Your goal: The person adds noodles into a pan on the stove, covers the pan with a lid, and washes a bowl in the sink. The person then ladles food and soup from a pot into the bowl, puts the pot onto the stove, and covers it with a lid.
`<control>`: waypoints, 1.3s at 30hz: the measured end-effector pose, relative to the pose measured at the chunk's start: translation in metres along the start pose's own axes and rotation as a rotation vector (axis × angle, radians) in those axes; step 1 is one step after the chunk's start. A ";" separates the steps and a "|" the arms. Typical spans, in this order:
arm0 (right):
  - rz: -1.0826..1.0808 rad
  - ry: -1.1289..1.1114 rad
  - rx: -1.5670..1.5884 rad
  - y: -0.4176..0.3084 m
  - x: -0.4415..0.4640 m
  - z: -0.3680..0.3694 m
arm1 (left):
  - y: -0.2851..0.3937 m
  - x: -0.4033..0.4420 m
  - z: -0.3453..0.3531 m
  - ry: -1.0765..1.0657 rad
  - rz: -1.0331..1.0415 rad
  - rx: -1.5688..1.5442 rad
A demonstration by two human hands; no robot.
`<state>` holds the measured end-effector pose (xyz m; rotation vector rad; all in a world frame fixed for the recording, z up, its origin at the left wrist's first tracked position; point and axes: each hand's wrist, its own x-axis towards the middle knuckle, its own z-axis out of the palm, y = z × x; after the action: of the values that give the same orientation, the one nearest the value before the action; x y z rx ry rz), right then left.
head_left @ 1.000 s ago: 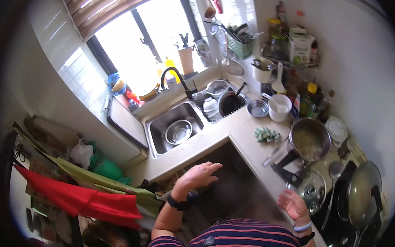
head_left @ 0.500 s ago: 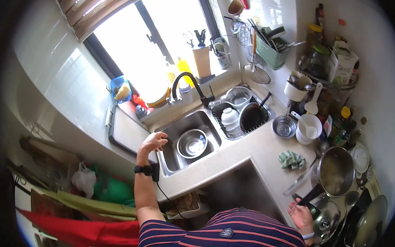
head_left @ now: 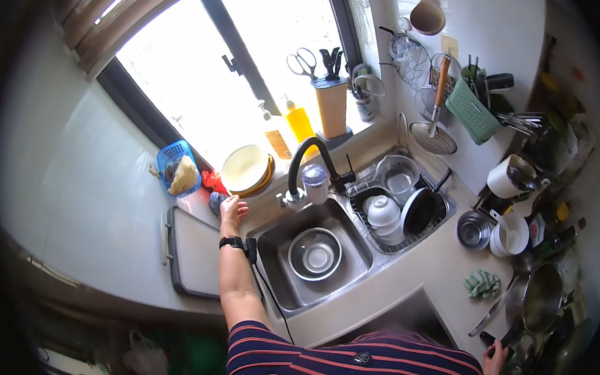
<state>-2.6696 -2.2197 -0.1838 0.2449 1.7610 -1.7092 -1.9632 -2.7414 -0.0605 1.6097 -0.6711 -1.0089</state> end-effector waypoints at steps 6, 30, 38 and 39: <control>0.030 0.134 0.001 0.003 0.014 -0.009 | -0.022 0.076 -0.009 0.132 -0.104 -0.094; 0.064 0.221 -0.178 0.001 0.016 -0.010 | 0.020 0.079 -0.006 0.011 -0.030 -0.507; 0.054 0.258 -0.193 -0.001 0.011 -0.002 | 0.027 0.050 0.012 -0.071 -0.029 -0.478; 0.070 0.255 -0.209 -0.001 0.011 -0.005 | 0.025 0.050 0.012 -0.104 0.001 -0.472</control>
<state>-2.6802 -2.2189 -0.1896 0.4415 2.0744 -1.4824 -1.9474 -2.7954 -0.0505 1.1509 -0.4568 -1.1564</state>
